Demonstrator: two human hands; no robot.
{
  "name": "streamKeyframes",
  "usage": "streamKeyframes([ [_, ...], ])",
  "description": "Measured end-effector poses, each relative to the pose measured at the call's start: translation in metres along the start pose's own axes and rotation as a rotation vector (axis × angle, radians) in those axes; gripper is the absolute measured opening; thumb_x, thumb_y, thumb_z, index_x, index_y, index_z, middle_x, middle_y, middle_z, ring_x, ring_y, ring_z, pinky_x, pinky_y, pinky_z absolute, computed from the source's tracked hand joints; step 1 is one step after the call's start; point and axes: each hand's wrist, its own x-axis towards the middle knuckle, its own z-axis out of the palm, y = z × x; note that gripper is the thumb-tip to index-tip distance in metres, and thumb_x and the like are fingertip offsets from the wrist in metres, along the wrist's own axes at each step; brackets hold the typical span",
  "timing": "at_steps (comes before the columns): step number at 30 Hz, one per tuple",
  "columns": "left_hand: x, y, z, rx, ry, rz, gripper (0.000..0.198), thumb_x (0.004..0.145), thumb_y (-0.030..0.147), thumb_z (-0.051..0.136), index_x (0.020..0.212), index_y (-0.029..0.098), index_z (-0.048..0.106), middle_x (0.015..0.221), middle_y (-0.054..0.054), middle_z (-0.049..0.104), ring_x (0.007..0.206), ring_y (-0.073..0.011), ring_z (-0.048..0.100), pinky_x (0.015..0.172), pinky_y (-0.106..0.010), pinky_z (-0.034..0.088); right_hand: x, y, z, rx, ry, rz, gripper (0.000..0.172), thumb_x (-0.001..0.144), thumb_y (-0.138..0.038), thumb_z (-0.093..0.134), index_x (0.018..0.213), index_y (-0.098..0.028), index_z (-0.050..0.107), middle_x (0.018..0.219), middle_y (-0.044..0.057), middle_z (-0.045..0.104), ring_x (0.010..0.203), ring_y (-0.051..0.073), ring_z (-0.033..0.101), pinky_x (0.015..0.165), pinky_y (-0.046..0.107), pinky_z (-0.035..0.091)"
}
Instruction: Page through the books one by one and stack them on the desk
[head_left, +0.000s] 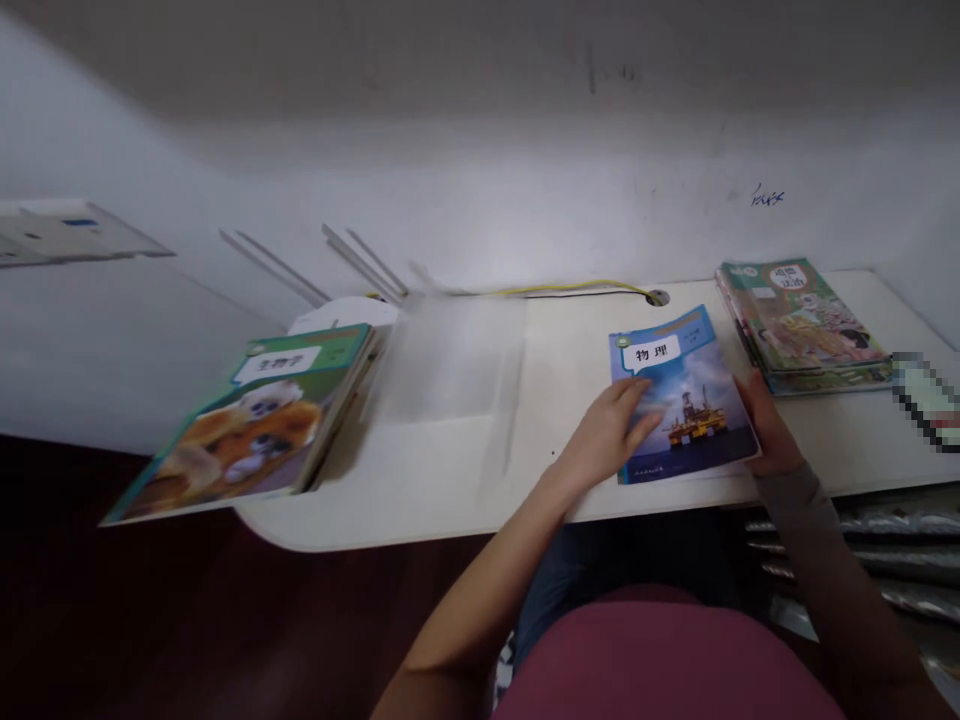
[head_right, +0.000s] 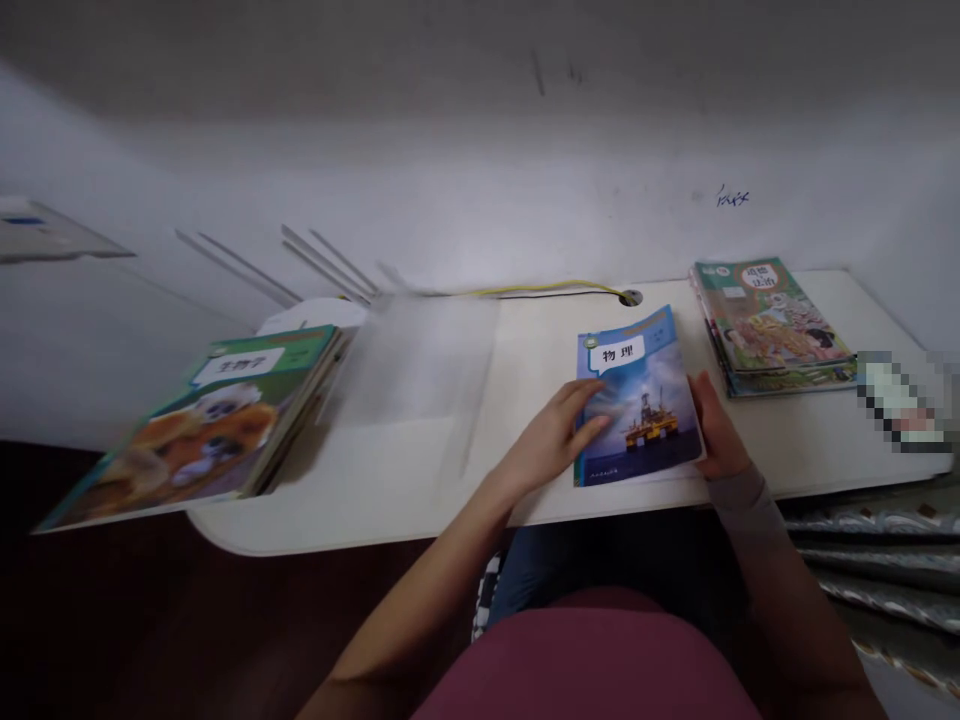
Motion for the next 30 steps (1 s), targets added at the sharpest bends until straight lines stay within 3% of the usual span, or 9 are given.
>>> streamKeyframes([
  [2, -0.018, -0.027, 0.017, 0.111, 0.071, -0.080, 0.050, 0.093, 0.044, 0.043, 0.133, 0.014, 0.043, 0.138, -0.018, 0.046, 0.129, -0.0280, 0.044, 0.107, -0.047, 0.038, 0.004, 0.007, -0.021, -0.004, 0.070, 0.098, 0.050, 0.074, -0.047, 0.063, 0.118, -0.022, 0.059, 0.096, 0.003, 0.074, 0.087, 0.025, 0.070, 0.076, 0.041, 0.057],
  [4, -0.034, -0.048, 0.030, 0.194, 0.105, -0.150, 0.056, 0.093, 0.047, 0.041, 0.136, 0.011, 0.038, 0.141, -0.022, 0.041, 0.132, -0.0298, 0.041, 0.107, -0.048, 0.039, 0.008, 0.015, -0.036, -0.036, 0.130, 0.112, 0.053, 0.065, -0.028, 0.067, 0.117, -0.022, 0.060, 0.090, 0.000, 0.074, 0.077, 0.022, 0.071, 0.070, 0.037, 0.058],
  [7, -0.051, -0.065, 0.041, 0.311, 0.112, -0.127, 0.058, 0.093, 0.047, 0.041, 0.135, 0.007, 0.040, 0.142, -0.024, 0.041, 0.134, -0.0319, 0.037, 0.107, -0.049, 0.038, 0.012, 0.023, -0.047, -0.102, 0.169, 0.068, 0.057, 0.060, -0.020, 0.064, 0.117, -0.023, 0.061, 0.090, -0.002, 0.074, 0.076, 0.020, 0.070, 0.068, 0.032, 0.057],
  [10, -0.055, -0.066, 0.044, 0.416, 0.070, -0.036, 0.056, 0.093, 0.046, 0.040, 0.130, 0.004, 0.047, 0.140, -0.023, 0.045, 0.137, -0.0335, 0.032, 0.109, -0.050, 0.036, 0.014, 0.026, -0.052, -0.224, 0.218, -0.003, 0.053, 0.064, -0.024, 0.062, 0.117, -0.023, 0.062, 0.101, 0.001, 0.073, 0.092, 0.023, 0.069, 0.081, 0.038, 0.056],
  [15, -0.053, -0.066, 0.045, 0.497, 0.052, 0.021, 0.058, 0.093, 0.046, 0.039, 0.131, 0.003, 0.048, 0.139, -0.023, 0.046, 0.138, -0.0336, 0.031, 0.109, -0.051, 0.036, 0.010, 0.032, -0.069, -0.798, 0.390, -0.413, 0.056, 0.081, -0.043, 0.054, 0.131, -0.018, 0.052, 0.139, 0.011, 0.051, 0.130, 0.025, 0.044, 0.110, 0.047, 0.032],
  [20, -0.053, -0.069, 0.046, 0.504, 0.063, 0.042, 0.059, 0.093, 0.047, 0.039, 0.130, 0.002, 0.049, 0.138, -0.023, 0.047, 0.136, -0.0344, 0.032, 0.109, -0.051, 0.037, 0.007, 0.043, -0.073, -1.276, 0.286, -0.430, 0.070, 0.087, -0.062, 0.039, 0.130, -0.008, 0.052, 0.147, 0.022, 0.036, 0.139, 0.030, 0.029, 0.114, 0.051, 0.023],
  [30, -0.053, -0.064, 0.043, 0.471, 0.042, 0.011, 0.059, 0.093, 0.047, 0.039, 0.132, 0.003, 0.048, 0.140, -0.022, 0.046, 0.136, -0.0340, 0.033, 0.109, -0.051, 0.037, 0.007, 0.045, -0.072, -1.315, 0.235, -0.448, 0.068, 0.090, -0.061, 0.034, 0.137, -0.012, 0.045, 0.151, 0.019, 0.029, 0.141, 0.031, 0.023, 0.113, 0.054, 0.023],
])
